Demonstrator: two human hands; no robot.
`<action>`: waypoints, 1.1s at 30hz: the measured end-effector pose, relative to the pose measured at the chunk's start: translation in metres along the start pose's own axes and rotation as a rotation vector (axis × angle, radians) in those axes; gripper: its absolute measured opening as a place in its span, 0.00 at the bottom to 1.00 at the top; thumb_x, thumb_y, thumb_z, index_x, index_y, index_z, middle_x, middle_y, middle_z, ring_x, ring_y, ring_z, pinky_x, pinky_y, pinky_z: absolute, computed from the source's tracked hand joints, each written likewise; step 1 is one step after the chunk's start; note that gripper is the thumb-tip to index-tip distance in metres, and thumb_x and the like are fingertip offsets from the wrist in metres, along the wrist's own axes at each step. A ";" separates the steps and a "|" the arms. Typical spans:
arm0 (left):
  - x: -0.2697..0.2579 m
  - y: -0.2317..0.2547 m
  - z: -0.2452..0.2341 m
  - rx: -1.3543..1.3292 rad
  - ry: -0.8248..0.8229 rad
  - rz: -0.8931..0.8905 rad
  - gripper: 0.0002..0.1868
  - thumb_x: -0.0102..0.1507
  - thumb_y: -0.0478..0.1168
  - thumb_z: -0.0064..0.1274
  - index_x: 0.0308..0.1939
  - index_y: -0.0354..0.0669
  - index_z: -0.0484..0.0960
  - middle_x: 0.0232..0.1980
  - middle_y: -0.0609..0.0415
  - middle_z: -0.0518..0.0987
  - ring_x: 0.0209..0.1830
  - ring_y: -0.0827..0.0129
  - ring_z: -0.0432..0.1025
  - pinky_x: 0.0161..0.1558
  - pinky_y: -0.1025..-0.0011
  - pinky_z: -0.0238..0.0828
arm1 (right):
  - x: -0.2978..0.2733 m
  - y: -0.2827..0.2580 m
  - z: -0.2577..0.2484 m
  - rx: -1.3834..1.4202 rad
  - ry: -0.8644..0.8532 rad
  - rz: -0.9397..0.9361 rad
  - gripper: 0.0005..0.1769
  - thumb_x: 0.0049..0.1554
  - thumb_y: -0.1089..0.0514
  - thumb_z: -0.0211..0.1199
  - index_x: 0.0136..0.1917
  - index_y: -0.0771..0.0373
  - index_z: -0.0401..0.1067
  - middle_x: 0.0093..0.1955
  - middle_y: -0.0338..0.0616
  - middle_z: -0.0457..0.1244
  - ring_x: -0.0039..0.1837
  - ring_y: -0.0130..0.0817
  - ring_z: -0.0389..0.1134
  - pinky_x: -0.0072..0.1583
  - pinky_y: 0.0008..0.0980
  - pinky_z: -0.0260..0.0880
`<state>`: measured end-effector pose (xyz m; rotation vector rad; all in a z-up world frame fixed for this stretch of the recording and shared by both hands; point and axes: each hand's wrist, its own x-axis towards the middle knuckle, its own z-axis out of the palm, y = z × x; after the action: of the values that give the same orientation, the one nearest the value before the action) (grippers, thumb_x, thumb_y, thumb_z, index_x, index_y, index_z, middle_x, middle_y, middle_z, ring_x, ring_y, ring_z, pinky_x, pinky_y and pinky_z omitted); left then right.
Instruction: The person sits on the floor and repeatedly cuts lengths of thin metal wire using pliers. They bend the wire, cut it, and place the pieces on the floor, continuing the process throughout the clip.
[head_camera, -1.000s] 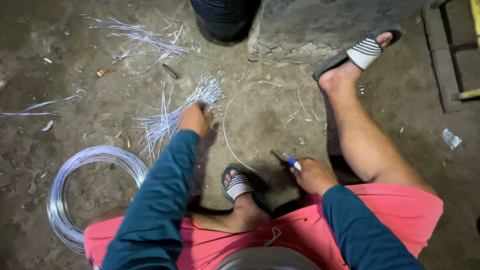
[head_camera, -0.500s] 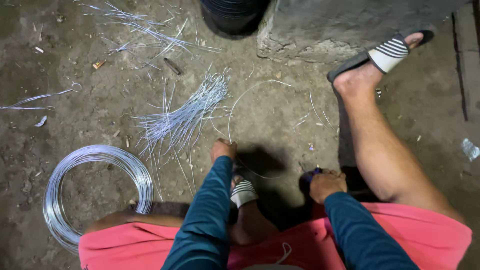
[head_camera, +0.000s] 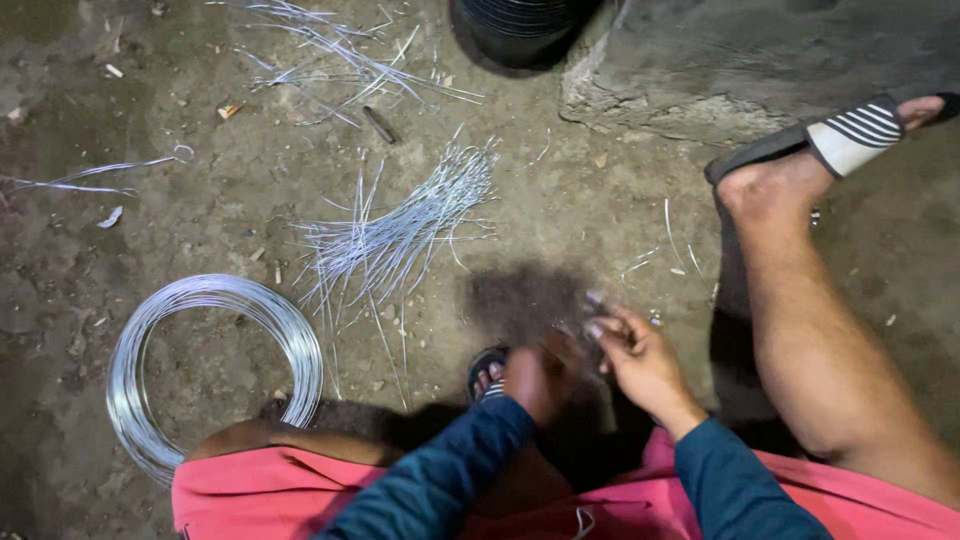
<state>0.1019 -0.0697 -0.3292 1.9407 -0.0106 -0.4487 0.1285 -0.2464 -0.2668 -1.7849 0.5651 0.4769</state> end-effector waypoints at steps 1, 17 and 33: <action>-0.017 0.022 0.002 0.084 -0.084 -0.020 0.10 0.61 0.41 0.59 0.45 0.47 0.86 0.41 0.43 0.85 0.40 0.52 0.81 0.43 0.62 0.78 | 0.005 -0.003 -0.005 0.065 0.054 -0.032 0.23 0.58 0.58 0.62 0.67 0.55 0.70 0.45 0.35 0.72 0.31 0.24 0.61 0.37 0.26 0.61; 0.113 -0.098 -0.158 0.245 0.563 -0.014 0.09 0.60 0.42 0.52 0.39 0.45 0.84 0.34 0.44 0.83 0.34 0.49 0.80 0.39 0.56 0.77 | -0.047 -0.084 -0.055 -0.056 0.178 -0.167 0.20 0.71 0.54 0.46 0.58 0.67 0.76 0.27 0.33 0.54 0.30 0.21 0.52 0.34 0.25 0.55; 0.028 -0.169 -0.177 0.821 0.079 -0.931 0.27 0.58 0.56 0.61 0.56 0.45 0.84 0.62 0.44 0.80 0.62 0.49 0.75 0.61 0.57 0.73 | -0.079 -0.109 -0.041 -0.085 0.074 -0.242 0.19 0.69 0.55 0.47 0.60 0.66 0.76 0.27 0.30 0.52 0.30 0.18 0.52 0.33 0.24 0.54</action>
<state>0.1498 0.1509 -0.4287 2.6953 0.9176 -1.0963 0.1319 -0.2491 -0.1262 -1.9293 0.3774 0.2720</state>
